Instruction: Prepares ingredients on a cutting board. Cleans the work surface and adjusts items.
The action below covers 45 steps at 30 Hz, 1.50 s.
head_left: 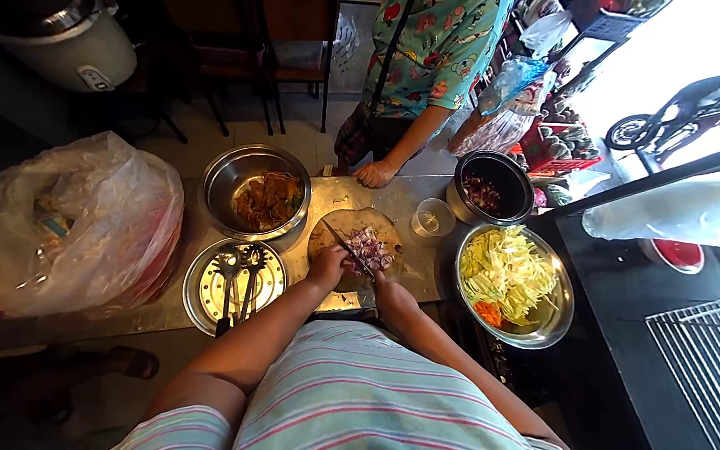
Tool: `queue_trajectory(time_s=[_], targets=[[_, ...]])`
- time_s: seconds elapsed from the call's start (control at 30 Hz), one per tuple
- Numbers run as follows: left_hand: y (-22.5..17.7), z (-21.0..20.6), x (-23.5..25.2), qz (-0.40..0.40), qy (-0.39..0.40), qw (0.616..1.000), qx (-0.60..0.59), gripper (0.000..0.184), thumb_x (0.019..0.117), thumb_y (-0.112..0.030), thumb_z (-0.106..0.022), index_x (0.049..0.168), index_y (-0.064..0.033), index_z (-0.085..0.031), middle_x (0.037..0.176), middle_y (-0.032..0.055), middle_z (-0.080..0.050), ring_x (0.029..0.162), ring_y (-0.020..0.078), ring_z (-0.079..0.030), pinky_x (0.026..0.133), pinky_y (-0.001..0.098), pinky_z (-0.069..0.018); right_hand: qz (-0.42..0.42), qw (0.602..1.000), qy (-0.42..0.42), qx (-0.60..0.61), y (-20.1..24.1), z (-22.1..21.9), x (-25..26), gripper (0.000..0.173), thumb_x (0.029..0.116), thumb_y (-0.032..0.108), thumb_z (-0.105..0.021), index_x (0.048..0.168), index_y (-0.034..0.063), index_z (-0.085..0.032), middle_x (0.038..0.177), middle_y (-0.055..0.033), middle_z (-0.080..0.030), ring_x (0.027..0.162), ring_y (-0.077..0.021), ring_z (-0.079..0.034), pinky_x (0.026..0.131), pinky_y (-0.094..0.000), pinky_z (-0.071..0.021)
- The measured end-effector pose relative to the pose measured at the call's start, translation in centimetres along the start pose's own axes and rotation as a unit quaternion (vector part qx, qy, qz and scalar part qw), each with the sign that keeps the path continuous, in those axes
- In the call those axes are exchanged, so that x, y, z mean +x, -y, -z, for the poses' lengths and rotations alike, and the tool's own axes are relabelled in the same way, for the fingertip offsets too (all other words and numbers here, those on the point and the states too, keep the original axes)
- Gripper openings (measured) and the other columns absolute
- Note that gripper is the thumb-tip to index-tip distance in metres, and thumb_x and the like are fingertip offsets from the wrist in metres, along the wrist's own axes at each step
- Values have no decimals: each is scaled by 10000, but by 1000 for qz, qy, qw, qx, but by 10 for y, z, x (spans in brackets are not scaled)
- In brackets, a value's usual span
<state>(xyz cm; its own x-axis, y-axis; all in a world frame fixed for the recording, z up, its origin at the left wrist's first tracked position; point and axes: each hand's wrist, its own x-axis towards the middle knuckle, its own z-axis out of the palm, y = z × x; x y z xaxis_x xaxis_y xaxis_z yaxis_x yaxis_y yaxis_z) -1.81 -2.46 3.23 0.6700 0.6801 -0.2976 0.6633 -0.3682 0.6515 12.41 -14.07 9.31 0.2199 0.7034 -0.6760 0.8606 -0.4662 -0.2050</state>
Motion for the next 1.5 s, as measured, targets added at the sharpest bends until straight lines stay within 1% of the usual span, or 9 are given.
queue_trajectory(time_s=[0.17,0.27,0.47,0.6,0.73,0.93,1.23,1.4,1.5], targets=[[1,-4,-2,-4,-17,1000,-18,247,995,-185,-675,1178,-26,-722,1278,153,-671,1256,279,-610,1134,429,-438,21,997,-2,76,-5,-20,39,434,1145,304,-303,1493,67,-409,1190,-237,-679,1144,-402,-674,960,-572,-531],[2,-4,-3,-7,-16,1000,-11,243,989,-122,-656,1199,-15,-713,1284,168,-668,1262,294,-610,1137,429,-441,16,999,7,28,4,0,27,398,1143,259,-276,1462,74,-423,1213,-235,-670,1169,-412,-664,947,-594,-530],[7,-6,-3,-23,-29,999,-10,292,1017,-242,-653,1142,14,-714,1211,173,-685,1199,298,-635,1107,436,-459,-3,999,14,-44,10,14,-14,398,1132,221,-293,1501,116,-400,1184,-220,-685,1115,-419,-688,892,-598,-551],[5,-6,-3,-12,-33,999,-10,227,996,-171,-672,1141,-6,-726,1238,164,-683,1228,296,-625,1123,441,-449,-3,1000,4,-13,5,-10,4,372,1122,187,-295,1465,106,-415,1133,-212,-691,1090,-404,-698,877,-584,-559],[6,-9,-4,-17,-42,999,-26,213,983,-186,-700,1107,-15,-729,1208,144,-690,1195,269,-639,1099,422,-473,15,999,0,43,-6,-26,37,433,1145,294,-288,1521,103,-386,1192,-228,-684,1142,-408,-679,945,-583,-539],[10,-9,-6,-25,-46,998,-18,250,1010,-202,-665,1118,18,-715,1189,183,-680,1183,313,-638,1094,447,-474,20,999,6,-28,10,18,0,356,1133,238,-295,1425,101,-446,1173,-213,-680,1125,-409,-682,900,-592,-548],[12,-16,-7,-49,-91,994,-19,168,978,-145,-697,1046,2,-745,1135,163,-708,1147,297,-658,1074,456,-490,-8,1000,9,-15,11,-15,18,407,1120,180,-296,1512,126,-389,1180,-213,-687,1121,-408,-688,890,-585,-556],[15,-15,-6,-53,-82,995,-26,216,998,-205,-682,1054,-6,-742,1158,152,-705,1175,287,-646,1092,441,-474,18,999,23,33,-2,-16,41,462,1143,350,-291,1524,106,-387,1220,-229,-677,1172,-411,-665,962,-594,-525],[17,-22,-8,-63,-64,996,2,334,1005,-320,-676,1181,-39,-715,1279,138,-667,1275,287,-588,1141,450,-428,28,998,38,29,-10,-11,46,486,1140,383,-294,1517,89,-384,1231,-238,-668,1180,-417,-658,958,-608,-520]])
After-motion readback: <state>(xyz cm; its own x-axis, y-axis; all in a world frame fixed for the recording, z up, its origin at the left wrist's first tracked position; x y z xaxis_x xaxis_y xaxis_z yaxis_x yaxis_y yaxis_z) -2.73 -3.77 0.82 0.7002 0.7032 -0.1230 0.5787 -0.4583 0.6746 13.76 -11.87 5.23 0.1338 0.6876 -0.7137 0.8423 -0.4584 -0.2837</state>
